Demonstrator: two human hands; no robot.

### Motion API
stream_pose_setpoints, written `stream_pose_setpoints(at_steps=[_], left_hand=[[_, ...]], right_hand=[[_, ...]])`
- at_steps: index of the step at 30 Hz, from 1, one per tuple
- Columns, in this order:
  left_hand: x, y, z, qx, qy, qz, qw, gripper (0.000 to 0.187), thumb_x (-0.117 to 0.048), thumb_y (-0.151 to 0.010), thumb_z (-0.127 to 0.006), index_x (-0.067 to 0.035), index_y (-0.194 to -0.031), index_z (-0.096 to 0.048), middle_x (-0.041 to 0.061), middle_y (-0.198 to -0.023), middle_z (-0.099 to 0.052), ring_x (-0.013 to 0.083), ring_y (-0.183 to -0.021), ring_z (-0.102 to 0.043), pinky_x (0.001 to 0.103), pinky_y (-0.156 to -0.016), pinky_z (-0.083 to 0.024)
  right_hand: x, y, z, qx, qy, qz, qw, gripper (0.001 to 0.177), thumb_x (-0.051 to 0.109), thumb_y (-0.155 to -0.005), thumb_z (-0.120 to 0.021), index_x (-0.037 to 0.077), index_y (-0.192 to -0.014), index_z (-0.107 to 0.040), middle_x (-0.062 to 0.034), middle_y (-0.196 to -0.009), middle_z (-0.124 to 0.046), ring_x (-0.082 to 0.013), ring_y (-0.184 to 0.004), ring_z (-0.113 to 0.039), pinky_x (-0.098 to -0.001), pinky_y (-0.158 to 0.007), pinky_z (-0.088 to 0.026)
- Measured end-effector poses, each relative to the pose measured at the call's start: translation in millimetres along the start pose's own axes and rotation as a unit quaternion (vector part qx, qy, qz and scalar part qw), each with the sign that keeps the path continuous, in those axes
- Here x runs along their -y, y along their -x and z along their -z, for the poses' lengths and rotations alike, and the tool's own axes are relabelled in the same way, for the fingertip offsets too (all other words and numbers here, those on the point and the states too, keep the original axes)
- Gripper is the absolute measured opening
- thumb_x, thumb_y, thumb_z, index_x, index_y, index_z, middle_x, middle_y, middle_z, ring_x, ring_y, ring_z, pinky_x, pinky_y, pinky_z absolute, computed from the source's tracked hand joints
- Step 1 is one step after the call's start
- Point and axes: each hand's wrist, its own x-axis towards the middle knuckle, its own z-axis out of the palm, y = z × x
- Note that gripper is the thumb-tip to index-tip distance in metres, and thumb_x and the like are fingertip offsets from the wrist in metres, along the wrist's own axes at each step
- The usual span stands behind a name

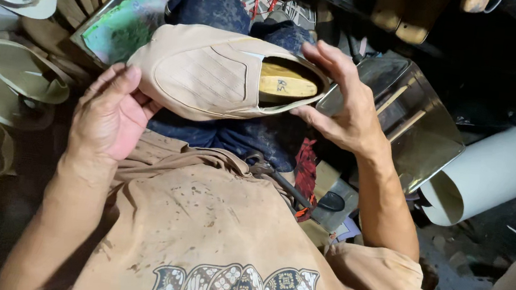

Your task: The person holds a beige slip-on shoe on their lap and uses a hammer and a small metal tool to tap along the shoe's edge. They insert a wooden shoe tree into the shoe, then continue tapping the edge with the hammer and tool while holding the shoe steady.

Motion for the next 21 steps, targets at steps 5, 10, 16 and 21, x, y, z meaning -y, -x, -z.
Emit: stream_pose_setpoints(at_steps=[5,10,16,21], left_hand=[[-16.1,4.3,-13.6,0.109,0.026,0.069,0.991,0.034,-0.019,-0.091,-0.070,-0.007,-0.123,-0.071,0.010,-0.128,-0.071,0.0234,-0.123,-0.066,0.044,-0.103,-0.056],[-19.3,6.1,-21.1,0.084,0.021,0.071,0.994,0.038,-0.021,-0.088,-0.072,-0.013,-0.125,-0.070,0.007,-0.135,-0.069,0.0223,-0.131,-0.063,0.046,-0.107,-0.055],[1.2,-10.8,13.8,-0.025,-0.010,-0.011,1.000,0.013,-0.010,-0.089,-0.077,-0.019,-0.092,-0.069,0.010,-0.116,-0.075,0.0275,-0.105,-0.072,0.044,-0.085,-0.063],[-6.8,-3.5,5.6,0.034,-0.054,-0.029,0.998,0.010,-0.015,-0.092,-0.075,-0.013,-0.099,-0.067,0.008,-0.113,-0.073,0.0197,-0.103,-0.070,0.035,-0.089,-0.063]], right_hand=[[2.7,-2.2,-1.7,0.006,-0.043,-0.015,0.999,0.056,0.022,-0.092,-0.080,-0.005,-0.133,-0.053,-0.0260,-0.135,-0.060,-0.0371,-0.130,-0.061,-0.0449,-0.116,-0.049],[13.5,-5.5,-0.9,-0.003,-0.028,-0.013,1.000,0.046,0.017,-0.094,-0.077,-0.008,-0.129,-0.059,-0.0266,-0.131,-0.064,-0.0389,-0.129,-0.063,-0.0461,-0.117,-0.050],[3.1,-1.3,-7.6,-0.002,-0.009,-0.018,1.000,0.049,0.017,-0.092,-0.080,-0.007,-0.130,-0.060,-0.0283,-0.135,-0.062,-0.0403,-0.132,-0.062,-0.0491,-0.120,-0.048],[6.1,-3.1,-5.8,-0.002,-0.011,-0.019,1.000,0.045,0.015,-0.094,-0.078,-0.007,-0.128,-0.061,-0.0279,-0.132,-0.064,-0.0418,-0.129,-0.064,-0.0497,-0.118,-0.051]])
